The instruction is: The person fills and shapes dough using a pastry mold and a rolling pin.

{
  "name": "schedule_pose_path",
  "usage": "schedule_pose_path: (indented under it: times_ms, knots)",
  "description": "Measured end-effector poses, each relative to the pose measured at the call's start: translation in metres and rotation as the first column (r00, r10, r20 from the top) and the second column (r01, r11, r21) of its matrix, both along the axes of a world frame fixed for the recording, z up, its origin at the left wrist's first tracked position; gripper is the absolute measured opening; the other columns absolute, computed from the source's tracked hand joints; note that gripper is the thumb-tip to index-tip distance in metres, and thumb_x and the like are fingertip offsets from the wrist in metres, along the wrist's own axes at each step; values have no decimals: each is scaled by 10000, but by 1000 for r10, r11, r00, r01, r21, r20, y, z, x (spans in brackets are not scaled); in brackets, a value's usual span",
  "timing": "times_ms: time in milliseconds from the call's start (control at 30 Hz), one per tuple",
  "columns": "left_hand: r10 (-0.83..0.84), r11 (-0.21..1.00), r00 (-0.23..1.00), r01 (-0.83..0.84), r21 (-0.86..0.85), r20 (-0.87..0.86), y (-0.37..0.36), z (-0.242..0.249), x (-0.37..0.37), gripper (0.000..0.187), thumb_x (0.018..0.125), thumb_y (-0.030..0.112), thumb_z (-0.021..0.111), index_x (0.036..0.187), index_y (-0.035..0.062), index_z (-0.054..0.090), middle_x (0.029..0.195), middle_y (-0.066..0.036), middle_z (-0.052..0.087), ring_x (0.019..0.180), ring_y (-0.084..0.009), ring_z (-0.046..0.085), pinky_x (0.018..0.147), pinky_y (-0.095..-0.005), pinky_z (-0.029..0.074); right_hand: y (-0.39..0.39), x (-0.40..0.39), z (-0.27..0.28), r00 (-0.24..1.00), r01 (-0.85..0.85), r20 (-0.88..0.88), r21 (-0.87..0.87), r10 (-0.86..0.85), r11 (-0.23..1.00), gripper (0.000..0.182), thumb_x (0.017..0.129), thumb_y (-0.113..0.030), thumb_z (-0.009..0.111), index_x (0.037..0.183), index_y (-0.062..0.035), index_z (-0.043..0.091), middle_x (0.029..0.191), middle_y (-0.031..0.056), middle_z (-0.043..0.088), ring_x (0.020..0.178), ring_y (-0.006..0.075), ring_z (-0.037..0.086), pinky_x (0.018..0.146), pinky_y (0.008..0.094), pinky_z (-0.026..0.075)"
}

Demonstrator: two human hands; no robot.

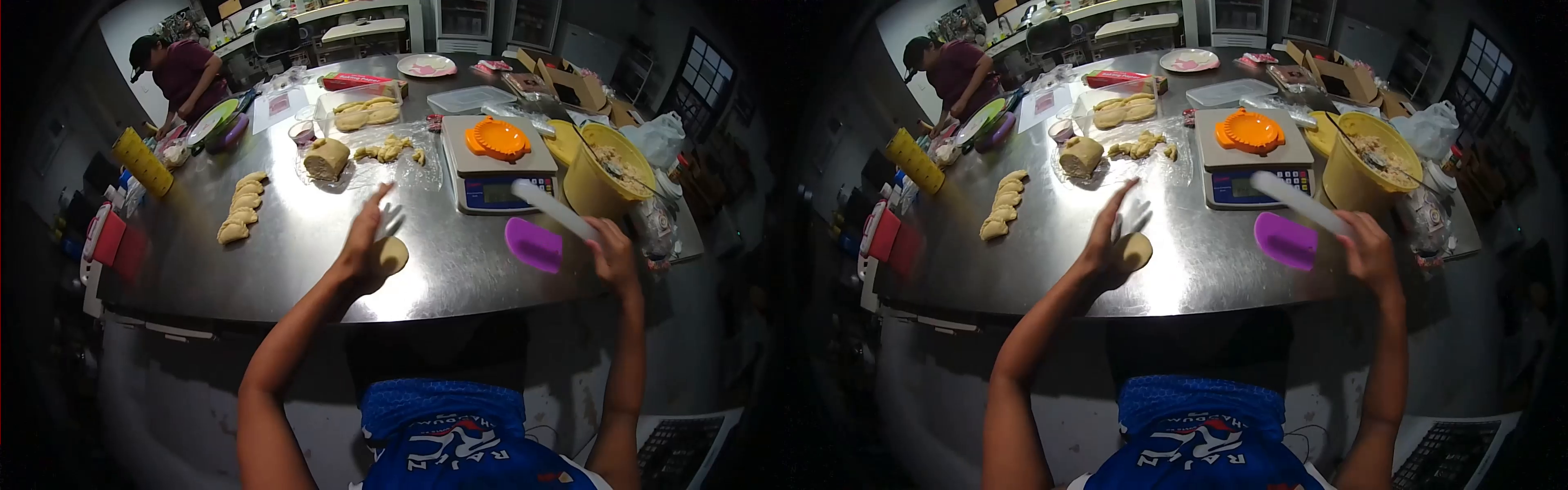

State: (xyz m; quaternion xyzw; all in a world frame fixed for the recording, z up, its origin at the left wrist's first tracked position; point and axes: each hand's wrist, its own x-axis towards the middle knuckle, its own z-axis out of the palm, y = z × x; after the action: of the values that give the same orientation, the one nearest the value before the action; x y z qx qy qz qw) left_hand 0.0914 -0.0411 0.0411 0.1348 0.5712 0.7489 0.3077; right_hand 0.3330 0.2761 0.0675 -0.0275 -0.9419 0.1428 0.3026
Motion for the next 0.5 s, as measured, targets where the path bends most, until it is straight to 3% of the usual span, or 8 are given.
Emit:
schedule_pose_path:
  times_ms: [33, 67, 100, 200, 267, 333, 433, 500]
  knots:
    - [20, 999, 945, -2, 54, -326, -8, -18, -21, 630, 971, 471, 353, 1464, 79, 350, 1533, -141, 309, 1415, -294, 285, 1157, -464, 183, -22, -18, 3, 996, -86, 27, -21, 87, 996, 293, 841, -99, 628, 1123, -19, 614, 946, 174, 621, 919, 367, 606, 797, 428, 487]
    - [51, 994, 785, 19, 107, -618, -20, -34, -45, 571, 1005, 432, 282, 1457, 95, 368, 1523, -156, 319, 1396, -302, 324, 1146, -473, 199, -45, -37, 6, 984, -169, 49, -42, 171, 985, 295, 841, -114, 641, 1120, -23, 618, 956, 171, 627, 928, 360, 611, 815, 425, 490]
    - [97, 994, 547, -90, 56, -831, -28, -22, -47, 554, 1006, 389, 283, 1428, 55, 412, 1504, -158, 359, 1402, -327, 313, 1149, -466, 202, -67, -56, 3, 966, -236, 107, -7, 235, 972, 300, 841, -137, 651, 1121, -32, 623, 960, 160, 630, 932, 347, 612, 826, 415, 489]
    - [-237, 877, 209, -374, -302, -949, -50, 9, -13, 524, 990, 302, 409, 1440, 35, 387, 1492, -201, 356, 1413, -376, 279, 1151, -520, 177, -124, -110, -23, 889, -438, 206, 114, 410, 892, 330, 837, -212, 675, 1123, -54, 626, 970, 128, 631, 953, 304, 605, 856, 385, 477]
    - [-415, 769, 178, -455, -449, -892, -53, 1, 5, 531, 987, 306, 435, 1441, 34, 386, 1491, -198, 357, 1418, -377, 266, 1148, -534, 173, -143, -135, -36, 871, -470, 211, 98, 443, 877, 324, 845, -219, 669, 1119, -51, 623, 965, 118, 629, 965, 292, 598, 854, 381, 475]
    - [-474, 715, 195, -483, -505, -858, -57, -16, 5, 505, 1002, 273, 410, 1457, 58, 369, 1537, -162, 294, 1434, -362, 237, 1153, -521, 186, -153, -148, -37, 851, -503, 217, 80, 478, 861, 318, 854, -226, 663, 1114, -49, 620, 960, 108, 627, 977, 280, 591, 851, 376, 472]
    - [-570, 594, 282, -508, -624, -772, -57, -36, -3, 525, 1016, 310, 376, 1458, 28, 350, 1508, -183, 342, 1432, -361, 240, 1148, -527, 198, -154, -155, -31, 769, -534, 403, -21, 496, 845, 394, 887, -271, 629, 1196, -32, 581, 1040, 137, 608, 1054, 296, 557, 895, 397, 455]
    - [-549, 617, 291, -492, -615, -784, -56, -38, -6, 531, 1018, 321, 361, 1460, 27, 345, 1504, -186, 348, 1431, -359, 243, 1149, -526, 196, -149, -163, -40, 794, -556, 283, -19, 538, 831, 546, 954, -377, 511, 1355, -11, 457, 1255, 220, 533, 1256, 356, 449, 1025, 444, 385]
